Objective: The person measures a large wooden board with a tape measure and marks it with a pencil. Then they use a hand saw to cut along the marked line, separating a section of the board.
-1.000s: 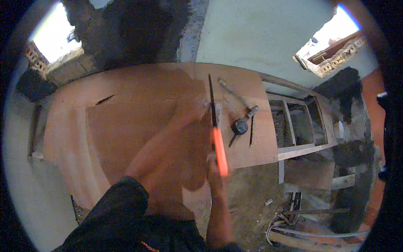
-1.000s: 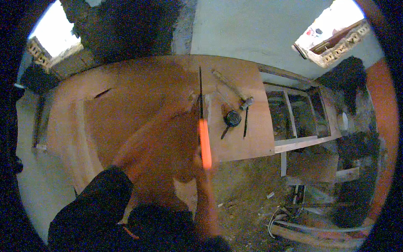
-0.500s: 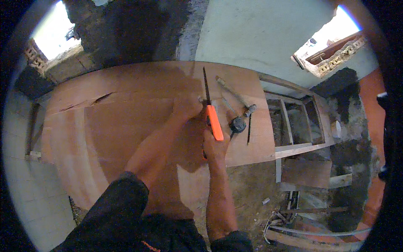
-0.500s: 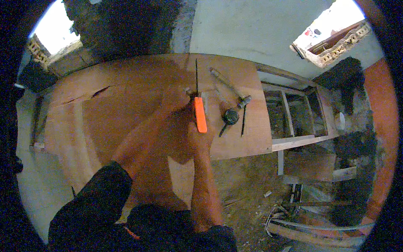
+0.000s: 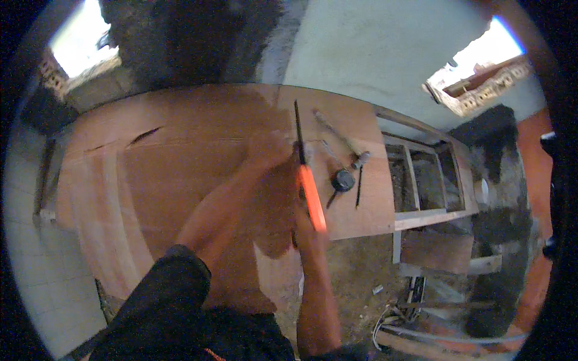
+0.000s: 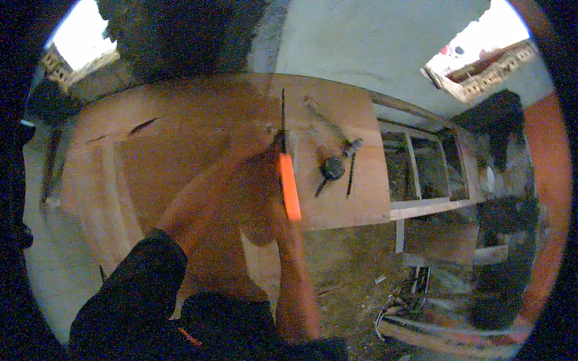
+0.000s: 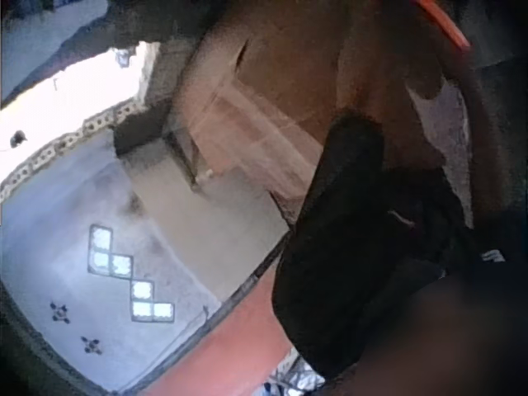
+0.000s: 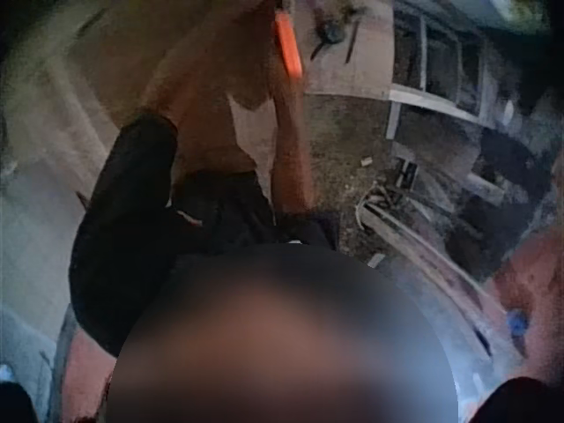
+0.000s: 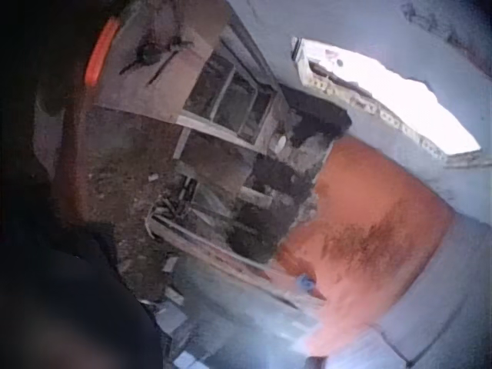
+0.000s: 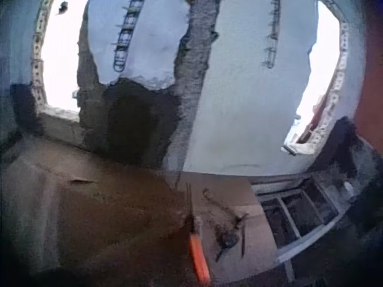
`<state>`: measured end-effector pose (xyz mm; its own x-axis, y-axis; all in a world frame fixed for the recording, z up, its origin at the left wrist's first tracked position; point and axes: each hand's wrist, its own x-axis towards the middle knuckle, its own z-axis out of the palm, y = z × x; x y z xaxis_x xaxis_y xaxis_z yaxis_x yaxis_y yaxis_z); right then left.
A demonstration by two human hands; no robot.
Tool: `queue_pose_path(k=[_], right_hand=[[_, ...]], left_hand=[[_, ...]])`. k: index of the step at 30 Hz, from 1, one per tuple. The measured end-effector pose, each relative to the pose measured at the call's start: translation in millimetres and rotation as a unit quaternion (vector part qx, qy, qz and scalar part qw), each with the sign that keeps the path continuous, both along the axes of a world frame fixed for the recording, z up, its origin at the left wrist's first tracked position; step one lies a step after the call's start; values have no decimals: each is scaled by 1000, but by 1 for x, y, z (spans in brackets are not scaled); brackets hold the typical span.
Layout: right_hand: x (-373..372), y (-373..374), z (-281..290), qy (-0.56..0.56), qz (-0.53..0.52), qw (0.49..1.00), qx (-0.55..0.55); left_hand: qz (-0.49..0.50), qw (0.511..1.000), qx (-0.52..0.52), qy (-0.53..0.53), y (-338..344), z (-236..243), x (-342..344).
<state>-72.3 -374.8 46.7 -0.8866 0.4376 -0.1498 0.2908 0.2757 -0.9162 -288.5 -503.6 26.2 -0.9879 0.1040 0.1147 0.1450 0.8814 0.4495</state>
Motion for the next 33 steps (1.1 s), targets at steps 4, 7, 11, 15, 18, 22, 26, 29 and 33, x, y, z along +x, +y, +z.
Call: queue_pose_path(k=[4,7,11,15,18,22,26,29,33], right_hand=[[70,0,12,111,59,990,56],[34,-9,36,36,36,998,41],[-32,-20,54,16,18,999,-30],[60,-15,62,-10,13,997,-76],[56,-12,35,-50,14,998,-33],[-21,-11,16,16,11,1000,0],[17,-5,30,22,51,993,101],[73,-2,41,16,88,993,75],[-6,-5,23,61,65,996,-19]], left_hand=[[-41,996,-43,65,0,-14,-1],[-4,982,28,188,5,-24,1],[-64,994,-24,83,2,-27,-11],[-70,996,-61,11,-4,-27,-9],[-8,997,-64,43,2,-23,5],[38,992,29,114,6,-3,4],[-50,996,-21,-64,-8,5,-3],[-51,992,-109,-31,-5,-1,4],[16,998,41,38,7,-14,4]])
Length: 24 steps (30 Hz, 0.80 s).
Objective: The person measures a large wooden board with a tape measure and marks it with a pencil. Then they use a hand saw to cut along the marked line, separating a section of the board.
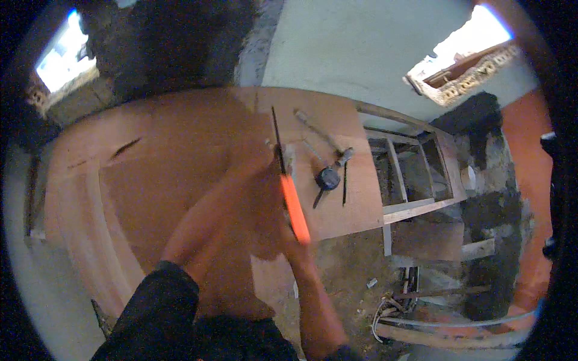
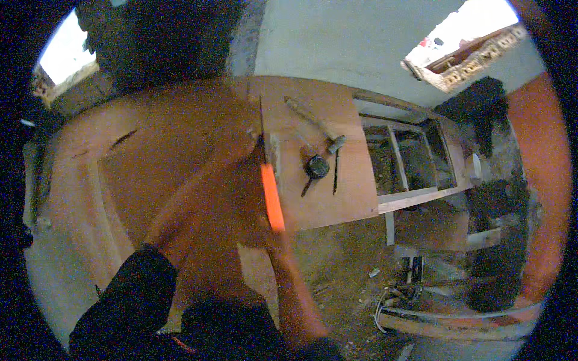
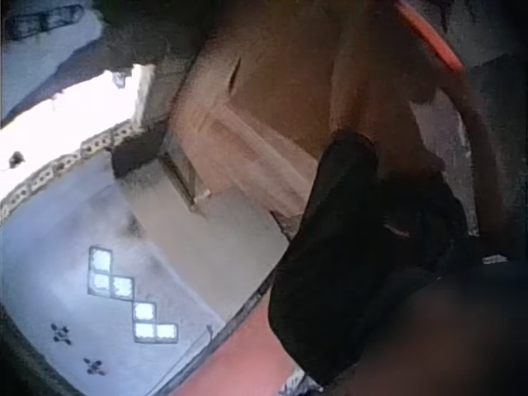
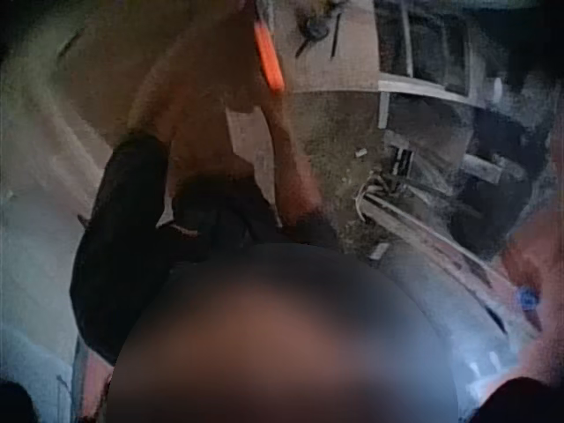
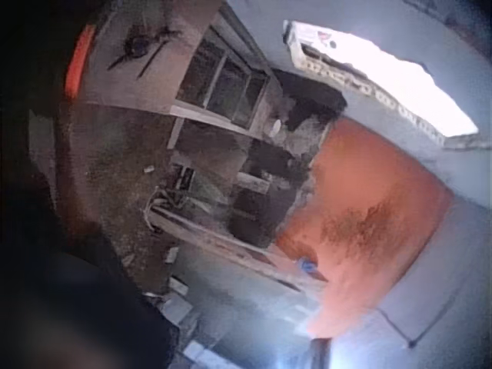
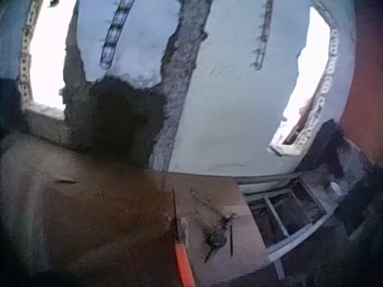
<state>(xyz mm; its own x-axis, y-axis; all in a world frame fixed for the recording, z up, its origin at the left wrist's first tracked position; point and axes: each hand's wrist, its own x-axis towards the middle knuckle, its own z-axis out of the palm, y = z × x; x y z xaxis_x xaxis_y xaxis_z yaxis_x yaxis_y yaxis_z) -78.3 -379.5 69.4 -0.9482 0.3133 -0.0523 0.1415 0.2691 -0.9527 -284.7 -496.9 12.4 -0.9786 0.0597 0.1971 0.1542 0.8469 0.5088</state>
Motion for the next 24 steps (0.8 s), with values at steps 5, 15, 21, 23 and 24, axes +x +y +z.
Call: queue_pose_path(k=[5,15,21,23,24], right_hand=[[-18,2,0,-161,-43,985,31],[-35,-12,25,-21,-11,1000,-18],[85,-18,24,4,-77,986,146],[106,-21,31,54,-113,982,144],[105,-20,35,-12,-73,991,107]], left_hand=[[-85,991,-43,-93,-11,-19,-27],[-27,991,-24,132,-2,4,-1],[-147,986,-74,-18,-14,-20,-17],[-59,995,-85,-11,-10,-19,-5],[-32,996,-78,-18,-7,-15,2]])
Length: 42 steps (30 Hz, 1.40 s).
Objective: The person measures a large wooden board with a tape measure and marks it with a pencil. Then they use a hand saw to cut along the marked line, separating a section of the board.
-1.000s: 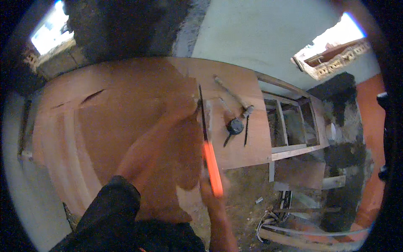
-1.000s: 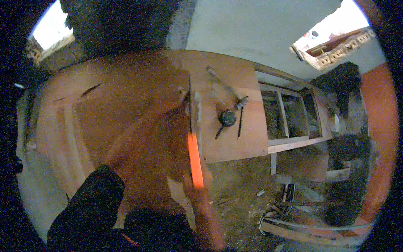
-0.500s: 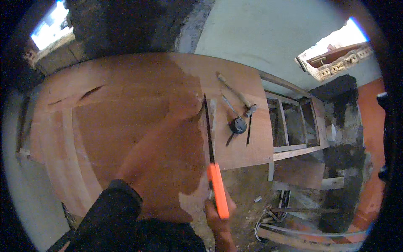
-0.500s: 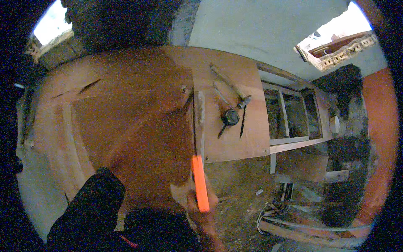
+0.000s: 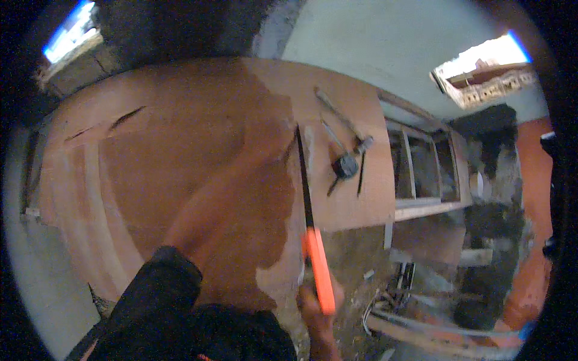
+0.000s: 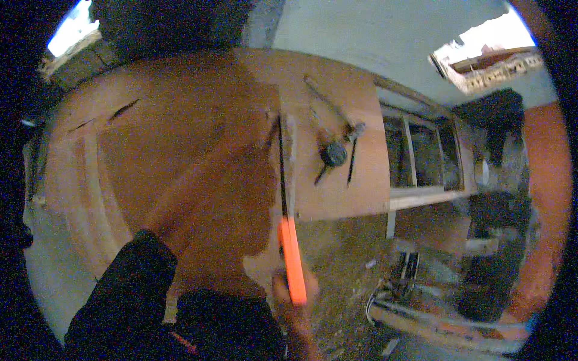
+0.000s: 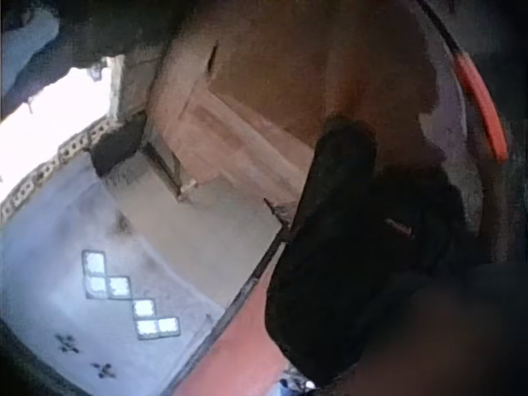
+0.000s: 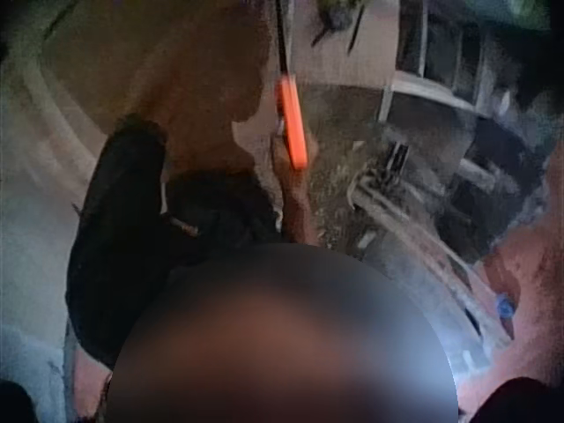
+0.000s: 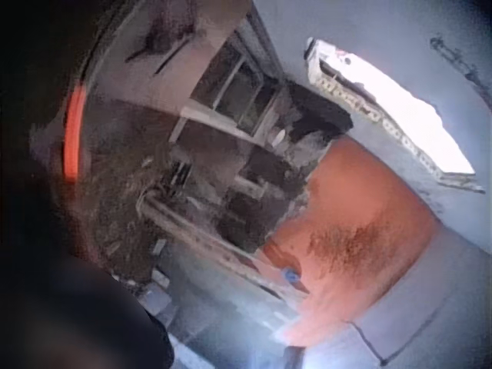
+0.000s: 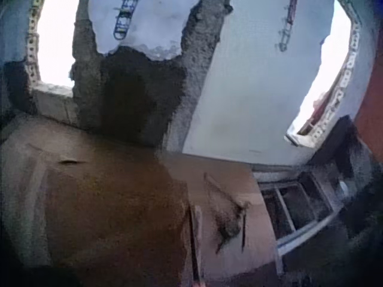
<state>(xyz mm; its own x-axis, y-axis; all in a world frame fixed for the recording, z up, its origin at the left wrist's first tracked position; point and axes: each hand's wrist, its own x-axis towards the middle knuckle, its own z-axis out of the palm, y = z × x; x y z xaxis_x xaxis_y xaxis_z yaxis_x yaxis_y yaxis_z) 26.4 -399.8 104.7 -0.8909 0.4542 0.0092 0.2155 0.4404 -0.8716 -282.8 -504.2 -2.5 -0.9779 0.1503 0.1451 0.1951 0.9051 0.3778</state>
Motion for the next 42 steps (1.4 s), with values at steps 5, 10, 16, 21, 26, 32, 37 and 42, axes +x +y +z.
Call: queue_pose_path(k=[5,10,16,21,26,32,37,42], right_hand=[[-141,17,-25,-86,88,988,-96],[-10,30,-36,-123,30,988,-87],[-74,13,-23,-104,5,992,-68],[-120,11,-11,-161,22,978,-133],[-6,11,24,-123,62,987,-78],[-151,-4,5,7,70,995,-69],[-19,24,-51,-38,51,995,-75],[-32,28,-52,6,53,998,-34]], left_hand=[[8,998,54,-2,-2,29,-1],[-51,994,67,-69,-14,-8,-17],[-18,999,34,-21,12,6,-15],[6,998,69,-5,-8,33,0],[30,987,122,99,-18,25,5],[59,993,48,95,-2,15,-1],[-17,993,116,20,-4,-1,-10],[44,990,135,21,9,26,-2]])
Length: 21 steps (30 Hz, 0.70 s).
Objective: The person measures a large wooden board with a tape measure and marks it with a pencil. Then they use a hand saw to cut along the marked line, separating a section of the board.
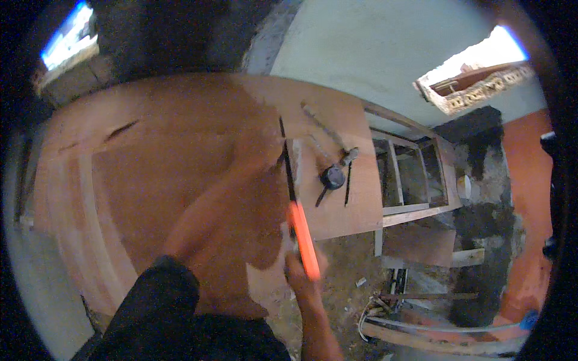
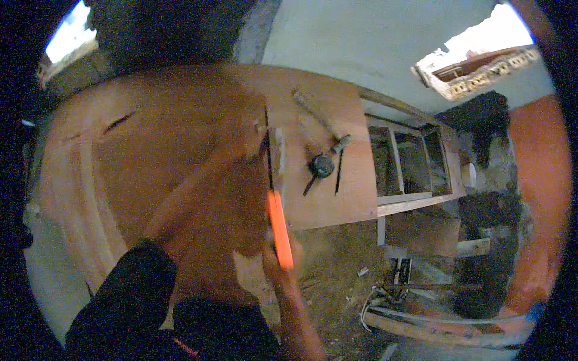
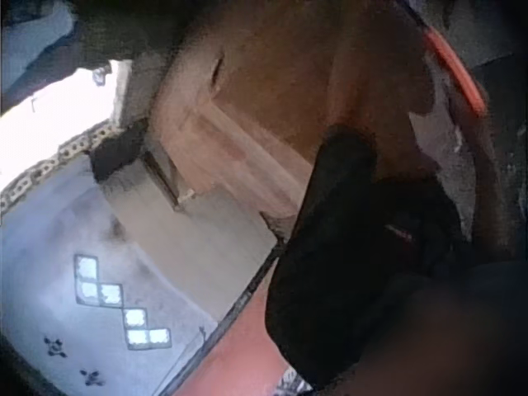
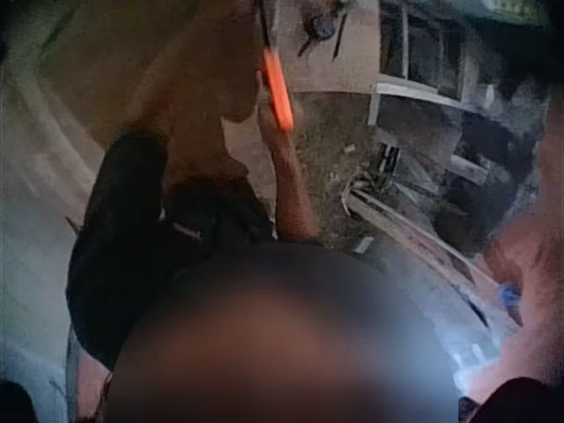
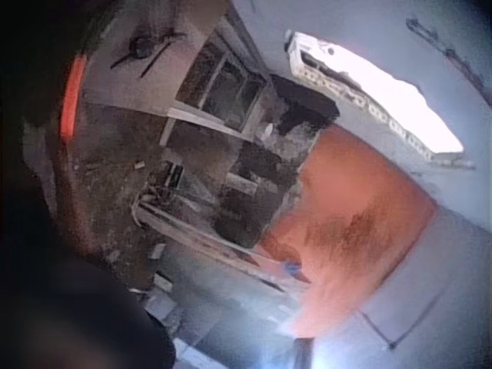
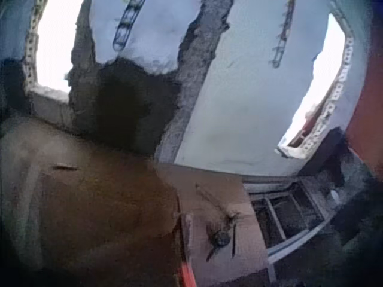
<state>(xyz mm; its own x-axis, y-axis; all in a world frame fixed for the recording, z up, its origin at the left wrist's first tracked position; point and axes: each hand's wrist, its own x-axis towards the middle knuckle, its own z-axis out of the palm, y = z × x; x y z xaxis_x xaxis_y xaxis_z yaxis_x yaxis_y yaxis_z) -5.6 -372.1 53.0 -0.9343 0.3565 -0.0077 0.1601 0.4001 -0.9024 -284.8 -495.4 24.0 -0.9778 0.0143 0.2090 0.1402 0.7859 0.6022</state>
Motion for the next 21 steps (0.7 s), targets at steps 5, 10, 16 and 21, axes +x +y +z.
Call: queue_pose_path(k=[5,10,16,21], right_hand=[[-102,-23,37,-94,22,995,-18],[41,-17,71,-95,-23,994,-44],[-93,-26,21,77,16,997,-3],[0,-14,34,9,37,999,6]], left_hand=[[-42,998,-13,35,-18,12,1],[22,998,-57,2,-4,-23,-8],[29,985,-88,146,-2,-7,-3],[-6,994,-99,-41,-16,-21,-8]])
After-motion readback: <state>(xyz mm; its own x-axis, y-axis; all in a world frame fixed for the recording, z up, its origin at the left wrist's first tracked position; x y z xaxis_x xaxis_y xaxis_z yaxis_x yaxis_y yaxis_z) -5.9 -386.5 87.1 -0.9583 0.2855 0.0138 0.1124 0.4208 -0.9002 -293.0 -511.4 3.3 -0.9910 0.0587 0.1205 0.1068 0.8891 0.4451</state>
